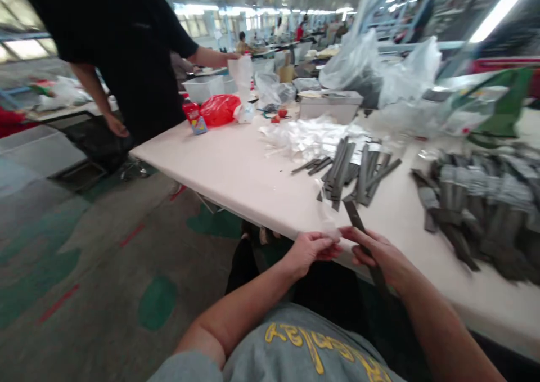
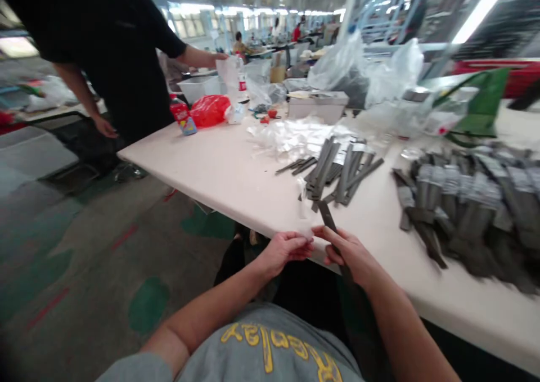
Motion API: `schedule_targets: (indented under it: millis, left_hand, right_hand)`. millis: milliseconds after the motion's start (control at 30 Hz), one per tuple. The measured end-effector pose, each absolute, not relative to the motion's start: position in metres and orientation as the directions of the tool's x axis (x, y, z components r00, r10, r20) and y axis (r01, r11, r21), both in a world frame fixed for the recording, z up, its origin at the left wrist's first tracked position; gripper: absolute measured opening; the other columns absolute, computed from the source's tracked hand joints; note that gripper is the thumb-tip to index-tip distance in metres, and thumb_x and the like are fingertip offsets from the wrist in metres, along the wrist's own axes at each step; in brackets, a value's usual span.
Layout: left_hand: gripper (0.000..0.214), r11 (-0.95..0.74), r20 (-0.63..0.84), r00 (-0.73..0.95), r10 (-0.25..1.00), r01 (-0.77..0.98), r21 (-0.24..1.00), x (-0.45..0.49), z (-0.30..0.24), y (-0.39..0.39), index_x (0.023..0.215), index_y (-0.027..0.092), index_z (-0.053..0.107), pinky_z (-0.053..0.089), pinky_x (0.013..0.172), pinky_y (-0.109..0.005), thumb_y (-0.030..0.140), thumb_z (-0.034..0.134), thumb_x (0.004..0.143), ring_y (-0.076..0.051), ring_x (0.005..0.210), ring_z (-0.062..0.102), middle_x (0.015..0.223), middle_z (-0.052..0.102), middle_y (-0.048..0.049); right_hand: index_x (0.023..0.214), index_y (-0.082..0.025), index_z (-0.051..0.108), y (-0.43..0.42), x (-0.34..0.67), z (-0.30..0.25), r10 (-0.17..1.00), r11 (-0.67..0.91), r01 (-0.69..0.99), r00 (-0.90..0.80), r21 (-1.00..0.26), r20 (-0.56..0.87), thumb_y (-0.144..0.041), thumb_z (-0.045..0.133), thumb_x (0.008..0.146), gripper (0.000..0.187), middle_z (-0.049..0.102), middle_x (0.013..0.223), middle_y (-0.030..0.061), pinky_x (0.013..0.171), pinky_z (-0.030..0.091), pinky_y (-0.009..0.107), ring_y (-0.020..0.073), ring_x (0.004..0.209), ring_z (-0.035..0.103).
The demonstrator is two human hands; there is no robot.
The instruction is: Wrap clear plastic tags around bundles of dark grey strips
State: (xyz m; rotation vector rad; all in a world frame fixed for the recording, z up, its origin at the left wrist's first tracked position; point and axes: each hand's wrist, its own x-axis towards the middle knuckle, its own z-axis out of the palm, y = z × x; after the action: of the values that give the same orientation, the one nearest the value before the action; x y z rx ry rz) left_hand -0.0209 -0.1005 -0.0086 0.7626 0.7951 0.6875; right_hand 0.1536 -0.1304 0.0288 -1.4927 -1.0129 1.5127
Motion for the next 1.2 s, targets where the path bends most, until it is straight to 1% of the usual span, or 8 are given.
schedule_targets:
  millis: [167,300,400,500,700,900,1067,1200]
  left_hand:
    - [0.030,0.505,-0.362,0.529,0.768,-0.151,0.850,-0.021,-0.012,-0.104,0.084,0.012,0.071,0.045,0.064,-0.025,0.039,0.070,0.071,-0.014,0.066,0.062,0.082,0.072,-0.0099]
    - [0.036,0.495,-0.381,0.519,0.765,-0.094,0.864,-0.018,-0.014,-0.107,0.085,0.012,0.072,0.045,0.066,-0.026,0.044,0.072,0.068,-0.015,0.066,0.063,0.083,0.073,-0.0107]
    - [0.037,0.483,-0.383,0.553,0.740,-0.041,0.875,-0.015,-0.013,-0.107,0.087,0.013,0.073,0.045,0.069,-0.027,0.045,0.072,0.068,-0.015,0.068,0.064,0.083,0.073,-0.0097]
    - [0.037,0.447,-0.375,0.566,0.734,0.014,0.895,-0.013,-0.010,-0.104,0.089,0.014,0.073,0.045,0.070,-0.026,0.047,0.068,0.072,-0.016,0.072,0.064,0.086,0.073,-0.0086]
    - [0.042,0.359,-0.353,0.528,0.773,0.096,0.928,-0.011,-0.005,-0.087,0.080,0.013,0.073,0.048,0.070,-0.030,0.053,0.072,0.066,-0.020,0.072,0.065,0.076,0.073,-0.0081]
    - [0.046,0.414,-0.365,0.542,0.757,0.035,0.910,-0.009,-0.001,-0.079,0.090,0.012,0.073,0.051,0.071,-0.031,0.053,0.072,0.068,-0.020,0.073,0.067,0.088,0.074,-0.0117]
    - [0.046,0.401,-0.369,0.532,0.762,0.060,0.914,-0.006,0.005,-0.083,0.089,0.010,0.073,0.052,0.074,-0.032,0.051,0.073,0.068,-0.021,0.075,0.068,0.084,0.073,-0.0125]
    - [0.041,0.488,-0.433,0.492,0.755,0.020,0.873,-0.009,0.002,-0.081,0.086,0.010,0.073,0.051,0.071,-0.030,0.046,0.076,0.066,-0.020,0.073,0.068,0.083,0.073,-0.0121]
  right_hand:
    - [0.100,-0.015,0.065,-0.119,0.147,0.034,0.935,-0.349,-0.114,0.027,-0.930,-0.354,-0.056,0.068,0.074,0.049,0.026,0.042,-0.0129,0.053,0.049,0.023,0.0048,0.038,0.027]
    - [0.092,-0.013,0.069,-0.118,0.151,0.032,0.950,-0.307,0.002,0.051,-0.952,-0.307,-0.052,0.065,0.074,0.043,0.032,0.043,-0.0104,0.049,0.047,0.022,0.0055,0.039,0.033]
    - [0.079,-0.014,0.071,-0.115,0.152,0.023,0.959,-0.278,0.149,0.095,-0.949,-0.266,-0.046,0.063,0.073,0.033,0.049,0.053,-0.0041,0.043,0.043,0.020,0.0067,0.043,0.043]
    - [0.078,-0.015,0.071,-0.113,0.154,0.013,0.977,-0.212,0.220,0.080,-0.952,-0.199,-0.043,0.059,0.075,0.030,0.062,0.068,0.0006,0.045,0.045,0.020,0.0092,0.050,0.052]
    - [0.084,-0.015,0.073,-0.118,0.161,0.007,0.987,-0.156,0.298,0.081,-0.942,-0.137,-0.042,0.055,0.078,0.033,0.065,0.071,0.0024,0.044,0.046,0.020,0.0102,0.050,0.051]
    - [0.082,-0.014,0.072,-0.134,0.166,0.016,0.995,-0.097,0.313,0.024,-0.945,-0.094,-0.042,0.052,0.082,0.034,0.066,0.074,0.0046,0.048,0.046,0.020,0.0137,0.060,0.056]
    - [0.072,-0.014,0.070,-0.138,0.174,0.024,0.985,-0.114,0.376,0.163,-0.920,-0.055,-0.036,0.058,0.081,0.026,0.057,0.059,0.0011,0.047,0.040,0.021,0.0102,0.049,0.050]
    - [0.090,-0.014,0.067,-0.136,0.201,0.024,0.914,-0.153,0.249,0.403,-0.956,-0.041,-0.050,0.052,0.085,0.040,0.049,0.053,-0.0017,0.048,0.047,0.025,0.0096,0.043,0.043]
